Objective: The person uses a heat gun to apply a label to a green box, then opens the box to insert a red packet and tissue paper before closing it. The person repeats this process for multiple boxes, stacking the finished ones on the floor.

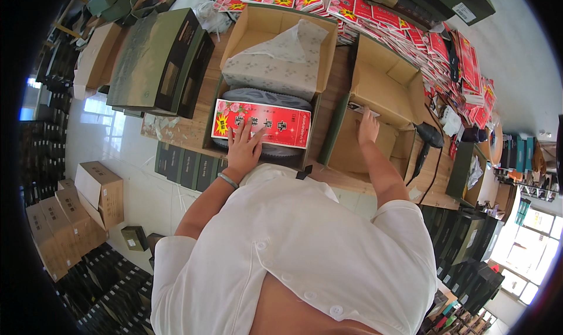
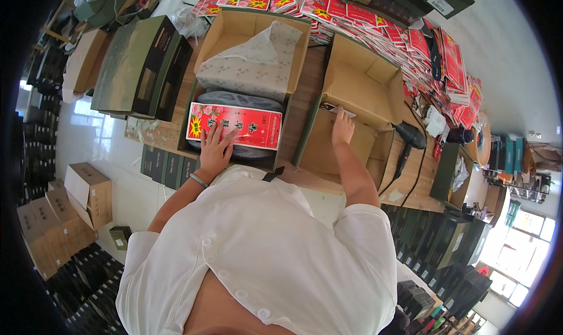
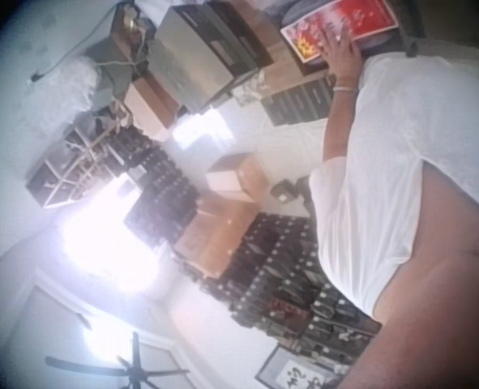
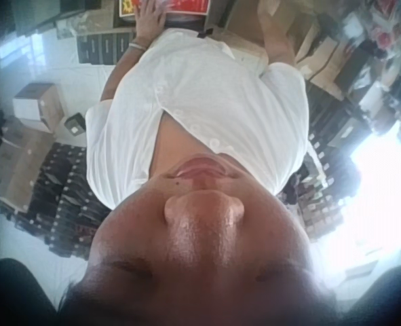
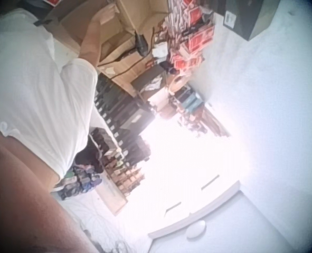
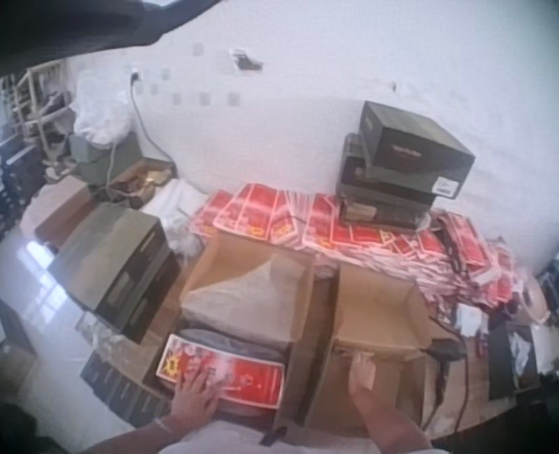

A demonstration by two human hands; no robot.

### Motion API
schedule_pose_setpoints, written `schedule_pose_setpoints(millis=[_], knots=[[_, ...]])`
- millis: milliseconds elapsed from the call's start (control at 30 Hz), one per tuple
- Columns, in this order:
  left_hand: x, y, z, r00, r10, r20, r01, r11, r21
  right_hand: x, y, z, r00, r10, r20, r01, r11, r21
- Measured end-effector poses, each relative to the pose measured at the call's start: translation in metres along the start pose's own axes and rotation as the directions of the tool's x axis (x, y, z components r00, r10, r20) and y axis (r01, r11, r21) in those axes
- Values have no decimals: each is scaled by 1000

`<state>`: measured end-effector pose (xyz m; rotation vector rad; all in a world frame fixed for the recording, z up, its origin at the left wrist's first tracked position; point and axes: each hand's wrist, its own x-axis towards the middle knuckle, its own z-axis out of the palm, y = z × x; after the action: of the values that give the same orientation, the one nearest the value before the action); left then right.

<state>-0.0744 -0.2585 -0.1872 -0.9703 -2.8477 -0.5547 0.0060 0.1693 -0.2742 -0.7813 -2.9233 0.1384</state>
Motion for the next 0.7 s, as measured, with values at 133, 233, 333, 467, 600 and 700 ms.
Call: schedule_pose_setpoints(millis=[133, 233, 333, 467, 600, 700], knots=[[-1, -1, -1, 1000, -8, 9, 8, 1000, -2, 1, -5, -1, 999, 23, 42, -20, 998, -60], [0, -1, -1, 1000, 2, 10, -2, 1000, 3, 2, -6, 2, 999, 4, -53, -10, 993, -114], [1, -2, -3, 1000, 1, 29, -1, 1000, 4, 5, -3, 1, 996, -26, -86, 11, 985, -174], [-3, -5, 0, 999, -5, 47, 5, 1000, 12, 7, -22, -47, 995, 39, -87, -45, 996, -73], [-3, -4, -1, 1000, -2, 29, 2, 1000, -11, 12, -75, -123, 955, -68, -287, 137, 963, 231], [-4, -3, 0, 999, -17, 34, 18, 999, -28, 20, -150, -154, 875, -281, -395, 425, 836, 347]])
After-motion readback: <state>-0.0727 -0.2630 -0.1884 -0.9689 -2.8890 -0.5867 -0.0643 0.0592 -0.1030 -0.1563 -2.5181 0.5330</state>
